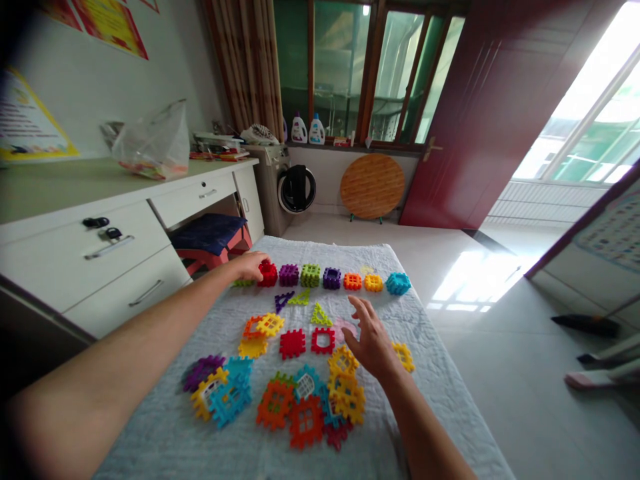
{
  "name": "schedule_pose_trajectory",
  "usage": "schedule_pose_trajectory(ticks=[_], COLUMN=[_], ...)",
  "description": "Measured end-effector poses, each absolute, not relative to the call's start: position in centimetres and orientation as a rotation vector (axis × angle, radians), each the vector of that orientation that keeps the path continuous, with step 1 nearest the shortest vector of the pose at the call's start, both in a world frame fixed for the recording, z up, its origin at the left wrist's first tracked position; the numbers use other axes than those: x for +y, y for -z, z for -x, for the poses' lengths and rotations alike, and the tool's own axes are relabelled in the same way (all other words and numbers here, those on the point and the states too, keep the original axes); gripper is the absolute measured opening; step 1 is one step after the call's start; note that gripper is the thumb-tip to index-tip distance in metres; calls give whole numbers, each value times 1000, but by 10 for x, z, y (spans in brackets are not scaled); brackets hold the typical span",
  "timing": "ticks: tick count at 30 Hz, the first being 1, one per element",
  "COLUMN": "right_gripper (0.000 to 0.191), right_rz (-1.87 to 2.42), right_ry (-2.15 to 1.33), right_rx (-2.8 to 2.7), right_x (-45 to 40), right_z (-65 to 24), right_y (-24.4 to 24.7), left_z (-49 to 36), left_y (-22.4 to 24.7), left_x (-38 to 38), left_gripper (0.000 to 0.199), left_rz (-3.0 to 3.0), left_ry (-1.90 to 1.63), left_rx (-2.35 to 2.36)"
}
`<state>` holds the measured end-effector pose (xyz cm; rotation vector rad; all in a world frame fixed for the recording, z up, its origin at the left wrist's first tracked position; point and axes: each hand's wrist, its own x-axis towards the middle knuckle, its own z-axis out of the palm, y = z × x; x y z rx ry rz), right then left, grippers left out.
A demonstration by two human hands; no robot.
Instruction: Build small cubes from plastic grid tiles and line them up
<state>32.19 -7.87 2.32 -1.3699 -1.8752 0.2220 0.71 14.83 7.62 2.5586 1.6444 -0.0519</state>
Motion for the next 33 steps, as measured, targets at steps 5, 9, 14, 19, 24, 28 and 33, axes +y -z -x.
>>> schedule_pose_trajectory(ticks=[5,9,14,19,24,28,33], right_gripper=[55,55,53,50,46,40,38], right_rz=[1393,1389,1374,1382,1372,1361,1415], right_ry=[-238,-238,-237,-263,-265,-258,-213], right_rx=[-1887,-1892,-1887,-1898,-1915,-1927,-1844], right_x=[-79,-79,-79,-80,-79,-77,-74], right_z=[-322,-322,-323,-322,-322,-324,-331], right_y=[-24,-24,-22,-25,-24,-18,-17], left_z=[-9,-9,-10,-8,-6,-16,-31], left_y=[-74,-76,-92,-93,-76,-67,-59], left_x=[149,146,116,57,8,-7,-11], left_gripper=[51,66,57,31,37,42,30], left_rz=[-2568,-2594,-2686,-2697,-2558,-2552,-2606], left_ry=[63,35,-125,-164,-83,-75,-112], left_rx=[1657,1666,1638,1264,1251,1294,1334])
